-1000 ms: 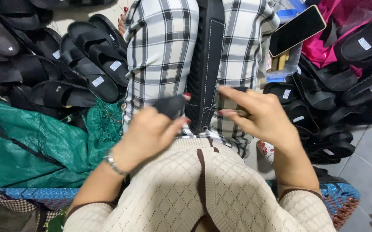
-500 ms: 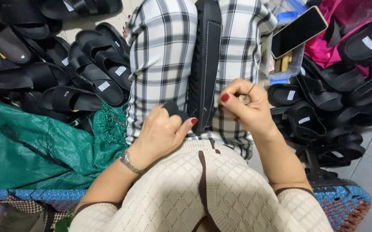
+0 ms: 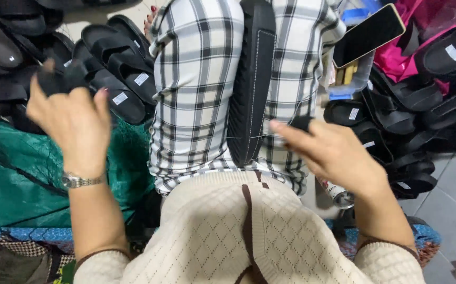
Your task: The person is hand-stitching the sole of a black sandal using a needle and thread while sitting on the floor.
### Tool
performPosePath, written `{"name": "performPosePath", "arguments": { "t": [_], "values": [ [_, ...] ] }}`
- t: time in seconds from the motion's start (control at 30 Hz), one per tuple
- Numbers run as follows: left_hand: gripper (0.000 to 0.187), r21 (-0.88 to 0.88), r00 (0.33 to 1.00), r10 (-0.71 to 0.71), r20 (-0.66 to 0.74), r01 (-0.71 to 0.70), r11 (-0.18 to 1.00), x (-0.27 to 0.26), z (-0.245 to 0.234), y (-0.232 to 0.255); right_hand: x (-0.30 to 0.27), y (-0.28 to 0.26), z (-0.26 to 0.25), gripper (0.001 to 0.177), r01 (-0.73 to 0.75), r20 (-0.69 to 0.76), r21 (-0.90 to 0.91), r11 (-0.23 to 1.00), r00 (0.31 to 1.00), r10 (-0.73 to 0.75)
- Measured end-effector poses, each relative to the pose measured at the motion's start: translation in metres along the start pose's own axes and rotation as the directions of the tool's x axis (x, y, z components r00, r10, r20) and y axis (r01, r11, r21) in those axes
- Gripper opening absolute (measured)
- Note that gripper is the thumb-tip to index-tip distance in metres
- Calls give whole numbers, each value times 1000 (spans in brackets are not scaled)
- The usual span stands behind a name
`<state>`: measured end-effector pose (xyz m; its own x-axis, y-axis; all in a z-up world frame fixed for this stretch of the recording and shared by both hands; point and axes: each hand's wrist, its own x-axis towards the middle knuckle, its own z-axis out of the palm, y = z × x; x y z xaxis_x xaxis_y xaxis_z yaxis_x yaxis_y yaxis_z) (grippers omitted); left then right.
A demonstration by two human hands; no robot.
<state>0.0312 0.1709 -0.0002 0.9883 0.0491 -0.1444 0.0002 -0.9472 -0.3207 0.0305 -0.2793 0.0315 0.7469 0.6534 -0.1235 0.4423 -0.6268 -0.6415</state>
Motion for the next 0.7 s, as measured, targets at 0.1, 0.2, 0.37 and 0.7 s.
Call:
{"name": "performPosePath", "arguments": {
  "t": [0.1,0.2,0.37,0.7],
  "values": [
    [75,-693,978,146,-152,-211,690,27,-78,55,20,-23,-10,50,37,56,-144,989,998,-29],
    [116,-701,894,426,-138,-392,595,19,-71,89,24,-20,-9,50,40,77,-156,987,997,-28],
    [118,-662,729,641,-240,-606,441,22,-65,117,26,-20,-10,51,62,71,-156,986,996,-51],
    [106,-608,725,561,-399,-668,430,18,-52,131,41,-39,-35,56,61,166,-260,964,986,-18]
  ]
}}
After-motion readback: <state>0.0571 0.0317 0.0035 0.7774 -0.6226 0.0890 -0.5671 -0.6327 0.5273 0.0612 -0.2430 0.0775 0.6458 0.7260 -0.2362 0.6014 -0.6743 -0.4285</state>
